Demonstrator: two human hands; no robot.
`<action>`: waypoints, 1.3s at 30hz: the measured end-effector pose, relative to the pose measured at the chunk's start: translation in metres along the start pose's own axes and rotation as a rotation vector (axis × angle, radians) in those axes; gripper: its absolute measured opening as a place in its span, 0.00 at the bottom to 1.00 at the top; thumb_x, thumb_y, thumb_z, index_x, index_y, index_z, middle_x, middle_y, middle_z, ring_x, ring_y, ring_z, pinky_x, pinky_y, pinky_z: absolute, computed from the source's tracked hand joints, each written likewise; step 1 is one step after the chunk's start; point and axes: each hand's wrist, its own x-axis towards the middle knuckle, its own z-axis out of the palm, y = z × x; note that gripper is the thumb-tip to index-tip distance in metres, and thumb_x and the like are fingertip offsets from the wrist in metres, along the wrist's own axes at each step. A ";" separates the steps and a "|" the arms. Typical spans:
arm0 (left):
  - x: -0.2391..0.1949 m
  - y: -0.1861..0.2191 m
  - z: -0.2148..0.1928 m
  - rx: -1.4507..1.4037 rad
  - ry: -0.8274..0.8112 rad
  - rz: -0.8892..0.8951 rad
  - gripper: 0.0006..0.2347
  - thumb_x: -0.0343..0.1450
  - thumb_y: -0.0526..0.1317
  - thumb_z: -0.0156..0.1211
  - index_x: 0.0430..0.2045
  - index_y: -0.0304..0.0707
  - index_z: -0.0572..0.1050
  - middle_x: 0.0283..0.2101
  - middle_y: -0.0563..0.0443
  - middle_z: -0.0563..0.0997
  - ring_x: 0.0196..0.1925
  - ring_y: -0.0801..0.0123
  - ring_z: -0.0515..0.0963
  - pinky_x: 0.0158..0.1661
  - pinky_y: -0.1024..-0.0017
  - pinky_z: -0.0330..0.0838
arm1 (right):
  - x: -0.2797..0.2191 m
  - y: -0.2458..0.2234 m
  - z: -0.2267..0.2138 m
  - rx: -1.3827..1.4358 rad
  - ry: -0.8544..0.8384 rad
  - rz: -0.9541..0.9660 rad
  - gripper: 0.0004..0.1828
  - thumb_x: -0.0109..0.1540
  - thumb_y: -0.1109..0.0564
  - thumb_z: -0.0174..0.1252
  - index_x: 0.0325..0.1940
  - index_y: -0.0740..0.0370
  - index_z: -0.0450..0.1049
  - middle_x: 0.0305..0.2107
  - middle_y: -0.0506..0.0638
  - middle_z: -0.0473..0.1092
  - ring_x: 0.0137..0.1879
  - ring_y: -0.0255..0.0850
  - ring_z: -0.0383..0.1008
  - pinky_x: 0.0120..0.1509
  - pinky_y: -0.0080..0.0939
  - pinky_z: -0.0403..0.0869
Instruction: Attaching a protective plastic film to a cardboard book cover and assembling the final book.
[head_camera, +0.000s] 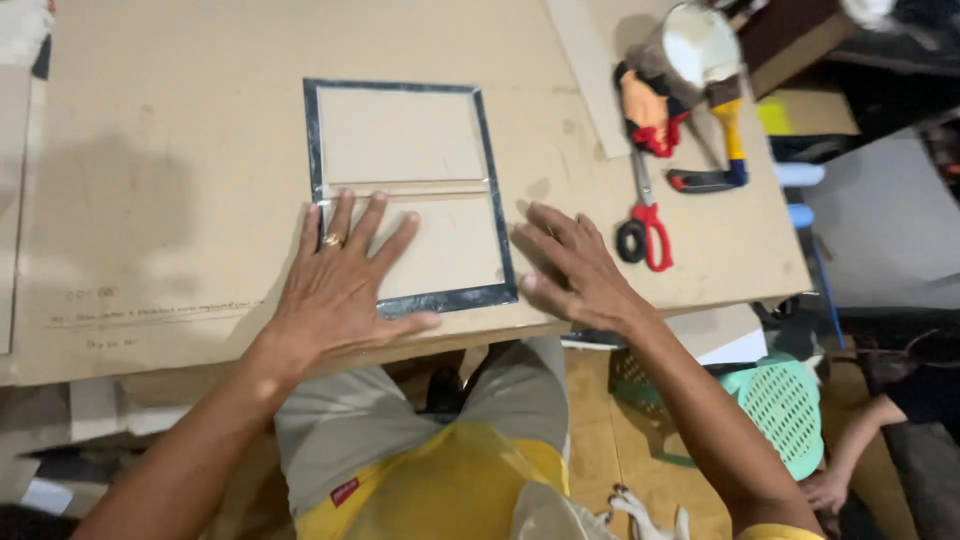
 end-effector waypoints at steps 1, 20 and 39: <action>0.002 0.001 -0.008 -0.324 -0.150 -0.015 0.50 0.66 0.87 0.23 0.77 0.55 0.42 0.79 0.39 0.39 0.79 0.42 0.35 0.71 0.42 0.28 | 0.001 0.002 0.007 -0.109 -0.012 -0.048 0.39 0.66 0.28 0.36 0.78 0.45 0.50 0.77 0.59 0.46 0.81 0.55 0.46 0.77 0.76 0.40; 0.009 -0.026 0.001 -0.751 -0.391 -0.035 0.23 0.79 0.55 0.33 0.72 0.63 0.58 0.72 0.48 0.62 0.74 0.46 0.59 0.67 0.43 0.53 | 0.026 -0.028 0.053 -0.388 -0.043 0.162 0.42 0.62 0.30 0.48 0.80 0.35 0.53 0.73 0.66 0.46 0.79 0.73 0.39 0.71 0.88 0.40; -0.025 -0.058 -0.040 -0.627 -0.630 -0.185 0.35 0.69 0.72 0.39 0.72 0.68 0.57 0.77 0.49 0.54 0.79 0.39 0.45 0.65 0.22 0.35 | 0.075 -0.095 0.087 -0.357 -0.077 -0.150 0.44 0.63 0.25 0.46 0.81 0.38 0.52 0.73 0.64 0.47 0.78 0.72 0.40 0.72 0.85 0.43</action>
